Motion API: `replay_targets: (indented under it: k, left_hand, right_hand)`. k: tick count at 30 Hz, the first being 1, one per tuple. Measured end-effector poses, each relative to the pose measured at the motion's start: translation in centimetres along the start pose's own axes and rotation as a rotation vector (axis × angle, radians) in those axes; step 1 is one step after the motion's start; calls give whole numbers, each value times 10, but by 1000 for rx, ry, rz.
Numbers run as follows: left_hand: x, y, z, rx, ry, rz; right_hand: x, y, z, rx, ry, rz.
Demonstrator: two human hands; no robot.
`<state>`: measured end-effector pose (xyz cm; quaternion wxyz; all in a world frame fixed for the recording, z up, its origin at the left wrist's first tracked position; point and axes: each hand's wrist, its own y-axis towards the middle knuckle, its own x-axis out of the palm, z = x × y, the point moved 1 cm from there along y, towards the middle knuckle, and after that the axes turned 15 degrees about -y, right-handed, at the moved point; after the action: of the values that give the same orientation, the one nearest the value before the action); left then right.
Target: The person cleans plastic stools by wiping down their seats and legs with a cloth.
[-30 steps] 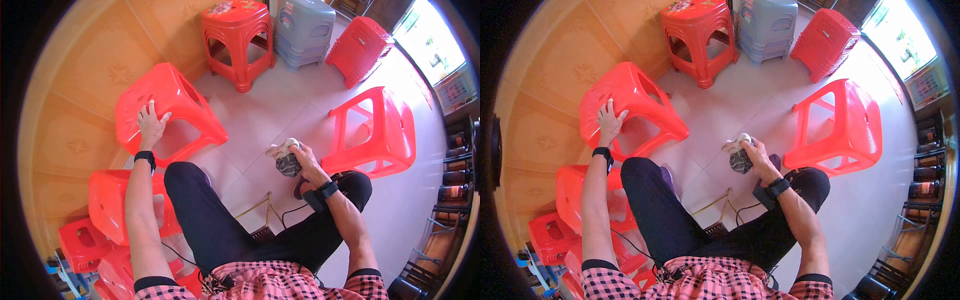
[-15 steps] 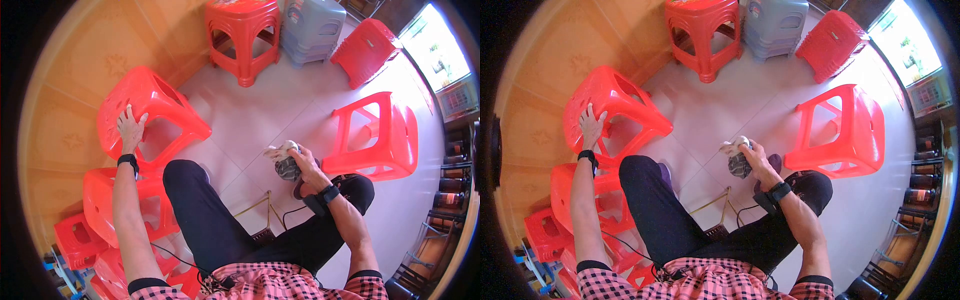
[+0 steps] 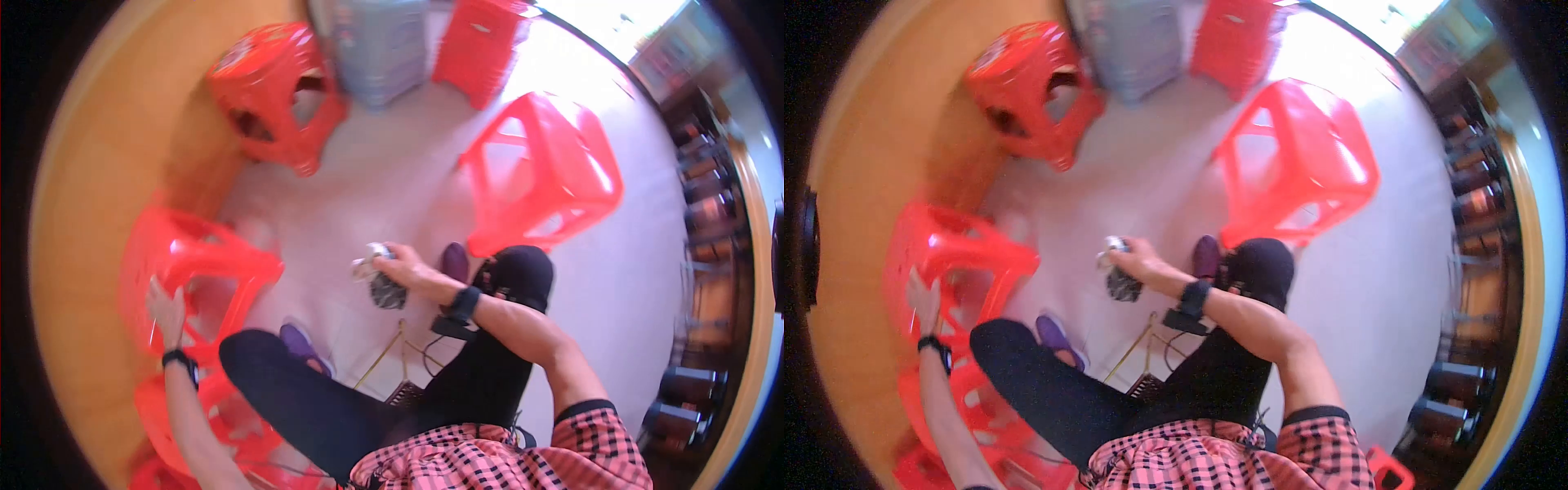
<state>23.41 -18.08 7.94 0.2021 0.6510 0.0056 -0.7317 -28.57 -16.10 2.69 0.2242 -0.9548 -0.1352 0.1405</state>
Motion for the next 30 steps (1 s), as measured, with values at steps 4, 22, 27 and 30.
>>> replay_targets:
  k: [4,22,27,30]
  left_hand:
    - [25,10,16,114,-222,69]
    - [8,-90,397,353,-1178,-959]
    - [2,-90,440,433,-1111,-842]
    - [-5,-89,489,538,-1057,-824]
  right_hand:
    - [-1,-6,-7,-30,-27,15]
    - [-7,-5,-9,-128,86,185]
    - [5,0,-7,-252,113,188]
    - [5,-10,-19,-192,174,99]
